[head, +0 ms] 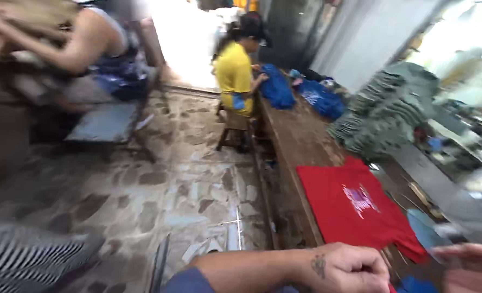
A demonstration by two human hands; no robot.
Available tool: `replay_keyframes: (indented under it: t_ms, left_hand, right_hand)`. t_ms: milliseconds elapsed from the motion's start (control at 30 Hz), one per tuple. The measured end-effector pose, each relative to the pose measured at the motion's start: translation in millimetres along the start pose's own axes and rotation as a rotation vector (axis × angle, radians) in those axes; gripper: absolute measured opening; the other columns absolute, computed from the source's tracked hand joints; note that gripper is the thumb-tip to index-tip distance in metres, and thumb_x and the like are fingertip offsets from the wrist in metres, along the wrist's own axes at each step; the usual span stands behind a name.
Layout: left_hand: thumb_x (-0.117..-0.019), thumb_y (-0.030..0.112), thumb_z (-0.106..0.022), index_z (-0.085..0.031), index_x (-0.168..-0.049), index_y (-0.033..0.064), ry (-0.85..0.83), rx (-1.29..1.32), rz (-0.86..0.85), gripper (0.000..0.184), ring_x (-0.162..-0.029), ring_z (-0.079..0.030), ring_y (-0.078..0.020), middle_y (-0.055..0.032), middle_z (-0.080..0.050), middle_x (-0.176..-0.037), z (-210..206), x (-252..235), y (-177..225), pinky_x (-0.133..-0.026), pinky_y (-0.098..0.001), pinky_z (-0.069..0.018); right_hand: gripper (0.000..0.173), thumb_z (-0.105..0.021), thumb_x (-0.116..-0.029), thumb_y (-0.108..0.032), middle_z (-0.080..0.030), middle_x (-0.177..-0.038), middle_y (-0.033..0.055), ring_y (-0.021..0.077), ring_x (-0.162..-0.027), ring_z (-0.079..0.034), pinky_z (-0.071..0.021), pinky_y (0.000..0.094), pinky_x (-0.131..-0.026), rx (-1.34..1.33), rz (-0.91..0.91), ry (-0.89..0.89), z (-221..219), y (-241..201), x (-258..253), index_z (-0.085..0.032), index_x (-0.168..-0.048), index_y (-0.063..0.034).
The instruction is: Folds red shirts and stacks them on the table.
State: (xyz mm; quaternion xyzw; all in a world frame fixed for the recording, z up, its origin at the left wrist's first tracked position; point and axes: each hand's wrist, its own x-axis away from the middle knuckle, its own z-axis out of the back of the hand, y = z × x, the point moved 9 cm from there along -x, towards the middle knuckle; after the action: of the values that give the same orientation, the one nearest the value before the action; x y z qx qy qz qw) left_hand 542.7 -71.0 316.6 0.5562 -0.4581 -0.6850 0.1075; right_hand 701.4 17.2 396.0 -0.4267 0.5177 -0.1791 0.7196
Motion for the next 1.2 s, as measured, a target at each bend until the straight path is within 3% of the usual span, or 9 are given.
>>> replay_keyframes:
  t_ms: [67, 167, 267, 367, 467, 567, 700, 1033, 1200]
  left_hand:
    - [-0.1023, 0.004, -0.045, -0.057, -0.094, -0.0102, 0.179, -0.072, -0.040, 0.020, -0.072, -0.054, -0.0087, -0.0105, -0.057, -0.079, 40.7, 26.3, 26.4, -0.069, -0.0224, -0.0457]
    - [-0.1009, 0.006, -0.050, -0.057, -0.090, -0.0088, 0.355, -0.356, -0.068, 0.019, -0.068, -0.056, -0.0111, -0.0107, -0.057, -0.073, 85.4, 78.1, 65.6, -0.065, -0.0236, -0.0470]
    - [-0.0946, 0.031, -0.065, -0.068, -0.098, -0.0002, 0.753, -1.117, 0.068, 0.031, -0.101, -0.068, -0.0258, -0.0184, -0.070, -0.103, 134.2, 153.0, 108.0, -0.089, -0.0397, -0.0550]
    - [-0.0903, 0.069, -0.059, -0.060, -0.139, 0.0156, 1.220, -1.804, 0.428, 0.072, -0.142, -0.043, -0.0404, -0.0233, -0.048, -0.151, 170.6, 262.8, 142.9, -0.113, -0.0616, -0.0366]
    - [-0.0857, 0.086, -0.044, -0.032, -0.160, 0.0184, 1.614, -2.150, 0.843, 0.101, -0.154, -0.006, -0.0508, -0.0279, -0.013, -0.167, 144.7, 343.6, 202.8, -0.118, -0.0755, -0.0069]
    - [-0.0854, 0.088, -0.040, -0.027, -0.161, 0.0089, 1.934, -2.288, 1.067, 0.110, -0.150, -0.003, -0.0605, -0.0379, -0.009, -0.164, 97.7, 367.3, 237.7, -0.114, -0.0793, -0.0023]
    - [-0.0859, 0.088, -0.037, -0.027, -0.161, 0.0055, 2.173, -2.411, 1.164, 0.112, -0.150, -0.007, -0.0610, -0.0382, -0.012, -0.163, 72.6, 380.9, 237.7, -0.112, -0.0805, -0.0042]
    - [-0.0876, 0.088, -0.032, -0.022, -0.163, 0.0074, 2.292, -2.380, 1.356, 0.110, -0.151, -0.008, -0.0581, -0.0354, -0.013, -0.164, 94.3, 439.4, 243.8, -0.111, -0.0814, -0.0025]
    - [-0.0871, 0.087, -0.034, -0.023, -0.163, 0.0121, 2.387, -2.171, 1.482, 0.108, -0.152, -0.005, -0.0557, -0.0309, -0.011, -0.167, 133.7, 497.0, 273.1, -0.110, -0.0817, -0.0019]
  right_hand:
    - [0.041, -0.047, -0.1025, -0.058, -0.072, -0.118, -0.0183, -0.0026, -0.108, -0.066, -0.0545, 0.0214, -0.095, 0.048, -0.256, -0.537, -117.2, 51.8, 20.3, -0.066, -0.130, -0.0356]
    - [0.015, -0.060, -0.0941, -0.005, -0.070, -0.091, -0.0009, -0.0053, -0.087, -0.061, -0.0497, 0.0147, -0.083, 0.334, -0.703, -0.705, -196.6, 100.8, 83.8, -0.069, -0.102, 0.0052]
    - [0.016, -0.055, -0.0962, -0.002, -0.070, -0.091, -0.0069, -0.0159, -0.091, -0.059, -0.0482, 0.0082, -0.089, 0.080, -0.534, -0.832, -240.4, 128.2, 92.6, -0.065, -0.097, 0.0100]
    - [0.028, -0.050, -0.1025, -0.012, -0.073, -0.089, -0.0056, -0.0142, -0.094, -0.061, -0.0495, 0.0112, -0.092, 0.025, -0.344, -0.831, -254.0, 153.8, 65.0, -0.068, -0.093, 0.0077]
    - [0.037, -0.046, -0.1005, -0.007, -0.071, -0.078, 0.0076, -0.0139, -0.085, -0.061, -0.0472, 0.0094, -0.088, 0.101, -0.254, -0.843, -255.1, 178.6, 39.7, -0.061, -0.084, 0.0226]
    - [0.044, -0.048, -0.1036, -0.018, -0.072, -0.081, 0.0070, -0.0110, -0.085, -0.063, -0.0505, 0.0122, -0.087, 0.093, -0.162, -0.917, -254.9, 201.7, 17.1, -0.064, -0.087, 0.0195]
    - [0.044, -0.048, -0.1014, -0.019, -0.070, -0.085, 0.0194, 0.0029, -0.088, -0.066, -0.0525, 0.0200, -0.087, 0.118, 0.037, -0.958, -245.1, 220.6, -18.9, -0.066, -0.088, 0.0193]
    - [0.032, -0.050, -0.0956, -0.010, -0.071, -0.075, 0.0130, 0.0002, -0.073, -0.067, -0.0544, 0.0182, -0.075, 0.158, -0.047, -1.178, -257.3, 270.2, -34.6, -0.069, -0.086, 0.0134]
    - [0.026, -0.051, -0.0928, -0.005, -0.072, -0.078, 0.0149, 0.0096, -0.074, -0.069, -0.0568, 0.0282, -0.076, 0.271, -0.155, -1.141, -304.3, 265.2, -27.9, -0.071, -0.089, 0.0110]
